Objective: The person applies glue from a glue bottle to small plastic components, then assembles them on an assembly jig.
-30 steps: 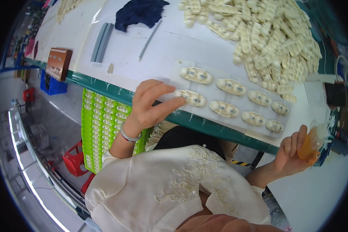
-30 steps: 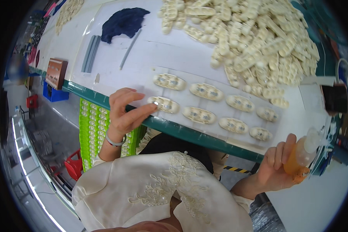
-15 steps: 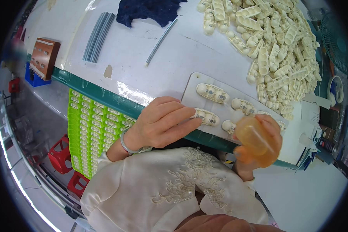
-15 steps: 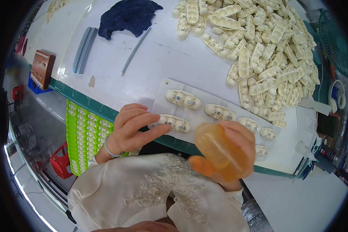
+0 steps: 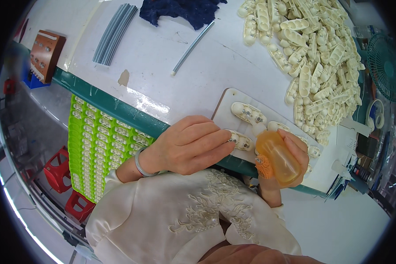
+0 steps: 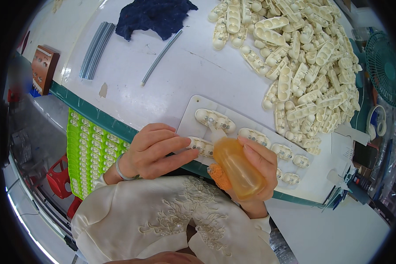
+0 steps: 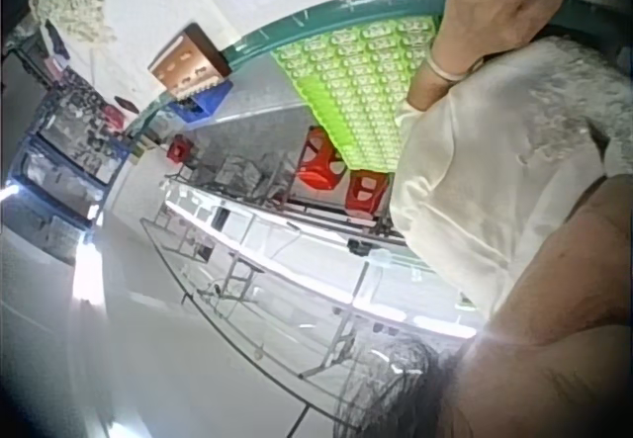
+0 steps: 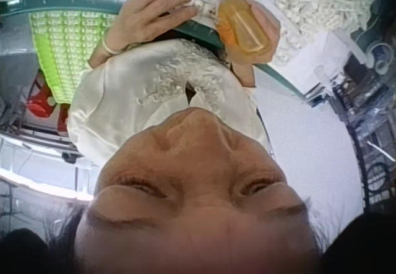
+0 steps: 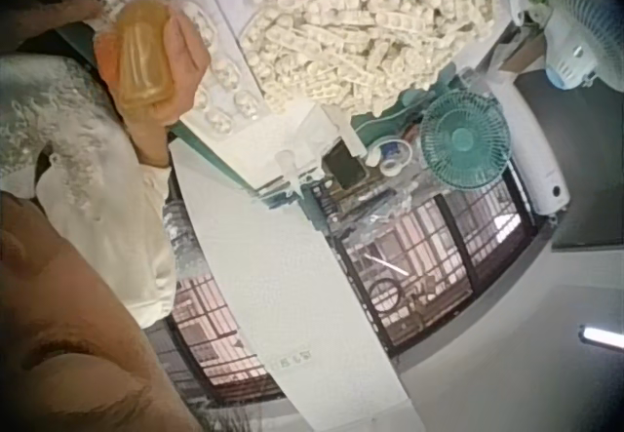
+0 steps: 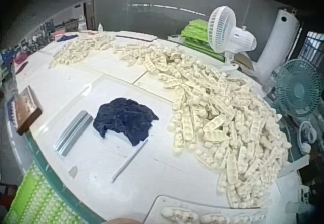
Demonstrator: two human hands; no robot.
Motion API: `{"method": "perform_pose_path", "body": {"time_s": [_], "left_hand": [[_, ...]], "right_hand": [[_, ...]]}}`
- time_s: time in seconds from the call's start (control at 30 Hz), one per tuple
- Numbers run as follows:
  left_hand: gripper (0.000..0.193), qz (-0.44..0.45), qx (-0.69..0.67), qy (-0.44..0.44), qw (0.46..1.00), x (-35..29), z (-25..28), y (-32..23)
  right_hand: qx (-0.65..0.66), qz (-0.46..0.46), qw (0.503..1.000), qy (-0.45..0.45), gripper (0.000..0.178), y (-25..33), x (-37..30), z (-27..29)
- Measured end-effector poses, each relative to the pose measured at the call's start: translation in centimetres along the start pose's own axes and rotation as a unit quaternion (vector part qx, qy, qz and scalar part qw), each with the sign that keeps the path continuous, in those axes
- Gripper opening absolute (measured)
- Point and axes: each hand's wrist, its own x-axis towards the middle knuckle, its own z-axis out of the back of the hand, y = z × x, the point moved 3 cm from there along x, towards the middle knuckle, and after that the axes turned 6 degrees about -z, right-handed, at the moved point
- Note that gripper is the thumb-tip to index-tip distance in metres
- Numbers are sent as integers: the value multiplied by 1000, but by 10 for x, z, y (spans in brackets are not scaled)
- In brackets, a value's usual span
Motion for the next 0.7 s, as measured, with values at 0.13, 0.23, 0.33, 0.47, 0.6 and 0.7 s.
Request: {"method": "perform_pose_path", "body": {"time_s": [0.13,0.23,0.33,0.47,0.6,0.7], "left_hand": [[29,-2,-10,-6,1000,1,0,1],[29,-4,-16,-16,1000,0,-1,1],[28,-4,-22,-25,999,0,-2,1],[28,-1,-25,-30,999,0,-3,1],[28,-1,-28,-32,999,0,-3,2],[28,0,-36,-30,999,0,-3,2]], "right_hand": [[-7,2,1000,-6,47,-3,-2,0],[5,-5,1000,0,44,-3,-2,1],[27,11,999,23,45,-3,0,1],[15,7,1000,11,43,-5,-1,0],[-9,11,1000,2,45,-5,-1,1],[-9,15,1000,-6,48,-6,-1,-1]]}}
